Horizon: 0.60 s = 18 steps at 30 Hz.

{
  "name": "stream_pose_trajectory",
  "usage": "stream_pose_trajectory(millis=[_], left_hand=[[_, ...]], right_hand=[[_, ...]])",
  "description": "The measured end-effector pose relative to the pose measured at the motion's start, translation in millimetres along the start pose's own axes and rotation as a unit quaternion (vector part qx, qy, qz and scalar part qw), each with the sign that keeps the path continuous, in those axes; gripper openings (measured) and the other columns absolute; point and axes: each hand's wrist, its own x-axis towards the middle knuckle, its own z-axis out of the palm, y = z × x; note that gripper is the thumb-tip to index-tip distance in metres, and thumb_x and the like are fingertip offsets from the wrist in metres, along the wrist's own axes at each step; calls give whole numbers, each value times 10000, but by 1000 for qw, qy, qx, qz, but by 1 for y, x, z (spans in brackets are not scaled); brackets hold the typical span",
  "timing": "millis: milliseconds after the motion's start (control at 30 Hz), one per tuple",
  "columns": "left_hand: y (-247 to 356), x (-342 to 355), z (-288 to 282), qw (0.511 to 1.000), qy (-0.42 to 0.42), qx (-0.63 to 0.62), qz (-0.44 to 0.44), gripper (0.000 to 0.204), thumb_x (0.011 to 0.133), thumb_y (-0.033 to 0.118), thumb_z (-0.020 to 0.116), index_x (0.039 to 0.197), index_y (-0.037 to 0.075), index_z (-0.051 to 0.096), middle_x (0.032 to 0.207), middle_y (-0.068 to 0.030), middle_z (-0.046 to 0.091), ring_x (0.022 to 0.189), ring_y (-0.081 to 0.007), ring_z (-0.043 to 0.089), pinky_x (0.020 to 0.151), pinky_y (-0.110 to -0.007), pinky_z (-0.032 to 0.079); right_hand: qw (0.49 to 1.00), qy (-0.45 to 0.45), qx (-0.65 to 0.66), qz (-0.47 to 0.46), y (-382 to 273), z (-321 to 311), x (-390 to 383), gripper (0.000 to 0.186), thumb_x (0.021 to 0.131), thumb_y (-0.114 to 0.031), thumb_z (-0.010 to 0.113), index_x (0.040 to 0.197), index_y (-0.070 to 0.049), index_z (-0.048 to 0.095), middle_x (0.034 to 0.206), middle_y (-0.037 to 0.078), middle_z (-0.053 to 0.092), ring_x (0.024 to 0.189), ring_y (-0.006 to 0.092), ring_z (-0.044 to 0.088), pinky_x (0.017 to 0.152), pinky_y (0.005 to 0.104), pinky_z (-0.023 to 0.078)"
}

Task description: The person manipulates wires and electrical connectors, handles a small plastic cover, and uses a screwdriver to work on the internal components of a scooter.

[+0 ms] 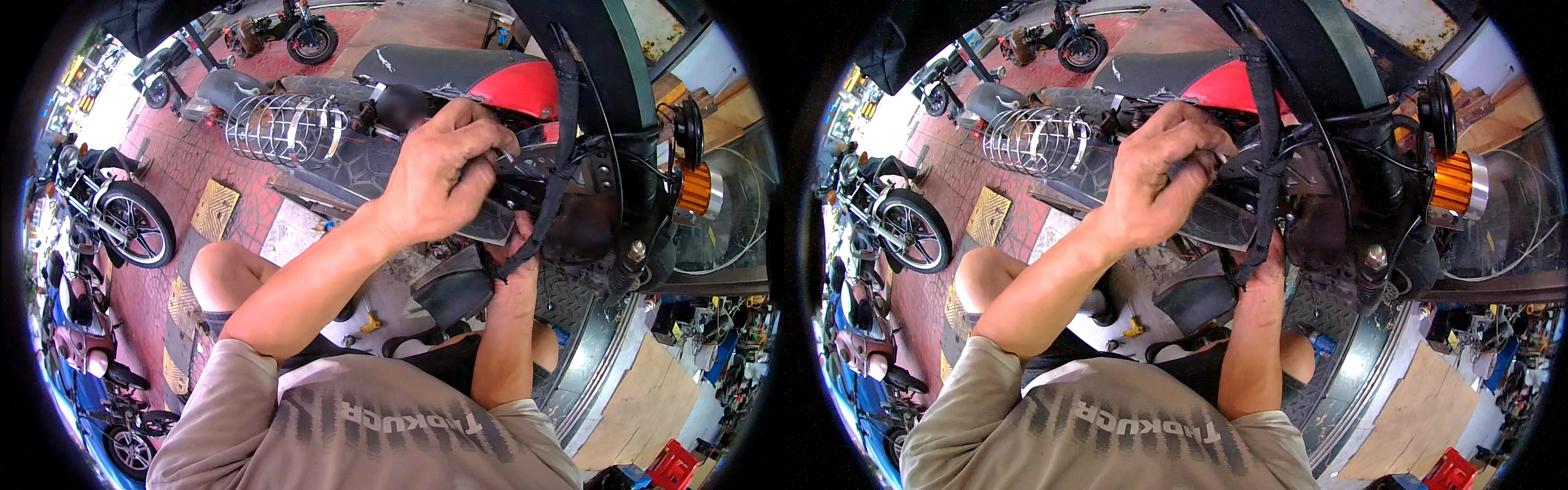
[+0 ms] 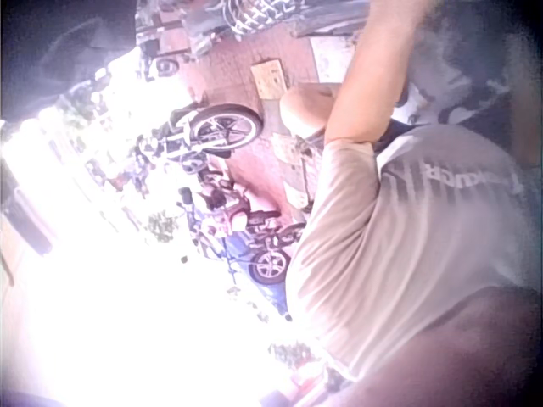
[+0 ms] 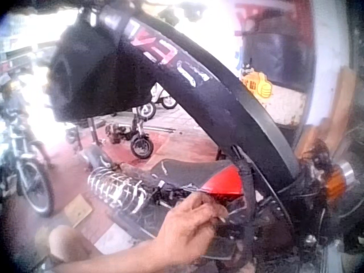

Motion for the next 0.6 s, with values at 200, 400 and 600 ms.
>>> stream_pose_trajectory(millis=[200,400,600], left_hand=[[17,-4,12,988,112,23,-106,261,851,105,842,1043,-25,721,953,-108,622,706,-158,637,676,-310,529],[23,-13,26,930,192,-141,-278,309,884,95,831,1129,-51,714,893,-106,715,804,-96,658,715,-290,552],[15,-20,16,956,90,-158,-229,288,1078,186,602,1224,-40,704,992,-73,724,903,-130,681,807,-292,555]], right_hand=[[998,50,27,-18,0,16,-3,537,1054,-297,553,1500,-10,466,1456,221,575,1296,363,613,1067,535,539],[999,34,11,-9,-3,20,-7,552,1056,-332,558,1492,-5,472,1432,217,596,1279,358,624,1054,518,542],[1000,-20,-1,-16,-3,11,-2,596,1029,-326,626,1514,-30,445,1475,188,560,1322,352,587,1119,519,499]])
